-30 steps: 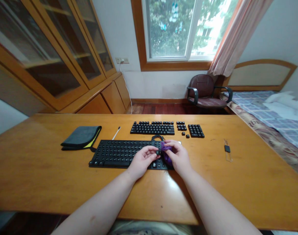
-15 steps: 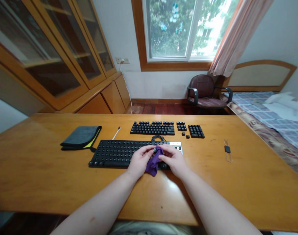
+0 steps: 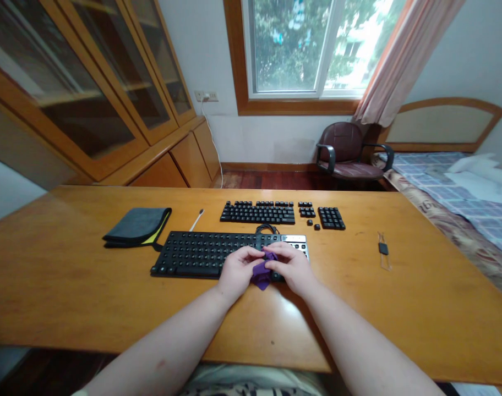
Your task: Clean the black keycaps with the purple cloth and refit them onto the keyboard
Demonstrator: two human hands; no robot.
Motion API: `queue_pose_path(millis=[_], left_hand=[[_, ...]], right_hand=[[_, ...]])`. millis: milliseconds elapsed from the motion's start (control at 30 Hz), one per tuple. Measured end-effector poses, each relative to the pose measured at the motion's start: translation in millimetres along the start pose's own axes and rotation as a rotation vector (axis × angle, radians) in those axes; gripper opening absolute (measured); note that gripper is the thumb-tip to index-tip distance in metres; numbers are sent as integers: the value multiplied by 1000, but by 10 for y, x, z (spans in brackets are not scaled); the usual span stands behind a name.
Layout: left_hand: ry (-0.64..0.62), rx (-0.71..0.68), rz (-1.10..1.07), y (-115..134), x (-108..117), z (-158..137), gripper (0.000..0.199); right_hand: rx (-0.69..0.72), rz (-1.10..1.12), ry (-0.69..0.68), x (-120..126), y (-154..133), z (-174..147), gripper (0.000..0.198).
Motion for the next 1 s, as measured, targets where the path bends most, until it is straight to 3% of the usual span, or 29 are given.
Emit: queue_pose_path(millis=[467,733,1000], left_hand=[[-76,61,-38,-38,-63,13,17],[-115,31,-37,22,-74,16,24],[-89,-86,73,197,17,36,22]], right_hand=[[-63,-48,110,76,-30,-10,16],[139,-183,-7,53,-191,18,6],[195,-211,15,163,-166,27,18]])
Point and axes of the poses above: each hand's wrist, its own z-axis towards the middle knuckle, its own x-axis out of the back of the hand, y = z × x, the point moved 8 cm from there along z, towards the middle knuckle, and after that the axes turned 8 degrees about x, right-handed, at the moved point
